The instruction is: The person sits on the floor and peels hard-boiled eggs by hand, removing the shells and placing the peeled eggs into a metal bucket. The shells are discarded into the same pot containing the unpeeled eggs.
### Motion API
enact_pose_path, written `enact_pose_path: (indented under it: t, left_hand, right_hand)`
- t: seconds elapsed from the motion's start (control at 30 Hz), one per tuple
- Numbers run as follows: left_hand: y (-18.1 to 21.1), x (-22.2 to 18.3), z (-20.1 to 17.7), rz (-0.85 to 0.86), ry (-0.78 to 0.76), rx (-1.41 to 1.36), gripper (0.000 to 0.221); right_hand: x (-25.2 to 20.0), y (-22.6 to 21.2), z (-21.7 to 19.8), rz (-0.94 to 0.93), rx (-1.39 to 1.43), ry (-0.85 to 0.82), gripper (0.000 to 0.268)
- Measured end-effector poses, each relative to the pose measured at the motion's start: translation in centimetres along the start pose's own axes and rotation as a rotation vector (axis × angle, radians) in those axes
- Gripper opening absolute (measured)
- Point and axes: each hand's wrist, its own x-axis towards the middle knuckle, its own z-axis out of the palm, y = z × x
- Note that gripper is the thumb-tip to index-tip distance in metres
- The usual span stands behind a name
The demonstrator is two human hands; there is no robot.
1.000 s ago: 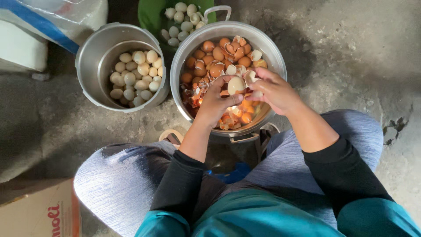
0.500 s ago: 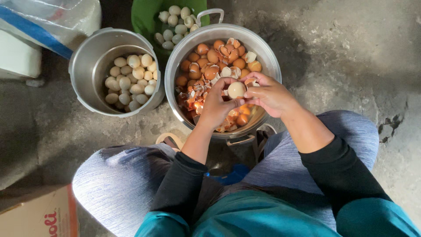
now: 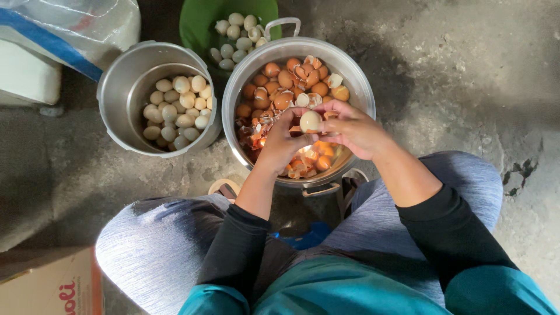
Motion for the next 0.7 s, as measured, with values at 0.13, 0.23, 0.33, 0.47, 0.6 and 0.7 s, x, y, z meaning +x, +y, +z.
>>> enact_pose_path:
  t: [0.13, 0.23, 0.33, 0.47, 0.6, 0.7]
  left_hand:
    - [-0.1, -0.3, 0.2, -0.003, 0.07, 0.111, 0.054]
    - [0.0, -0.4, -0.1, 0.013, 0.055, 0.062, 0.051]
    - [-0.2, -0.5, -0.3, 0.049, 0.07, 0.098, 0.053]
    - [-0.7, -0.7, -0.5, -0.033, 0.036, -0.06, 0.051]
    - [-1.4, -0.9, -0.5, -0.059, 0.039, -0.038, 0.05]
    - [-1.5, -0.3, -0.1, -0.083, 0.023, -0.098, 0.051]
  right_hand:
    - [0.2, 0.5, 0.5, -0.061, -0.11, 0.0, 0.044]
    - [0.1, 0.6, 0.8, -0.057, -0.145, -0.005, 0.043]
    - [0.3, 0.4, 1.0, -0.043, -0.163, 0.009, 0.042]
    - [-0.1, 0.5, 0.7, -0.013, -0.187, 0.014, 0.038]
    - [-0.6, 0.7, 0.7, -0.013, -0.186, 0.01, 0.037]
    - [-0.6, -0.1, 0.4, 0.012, -0.194, 0.013, 0.037]
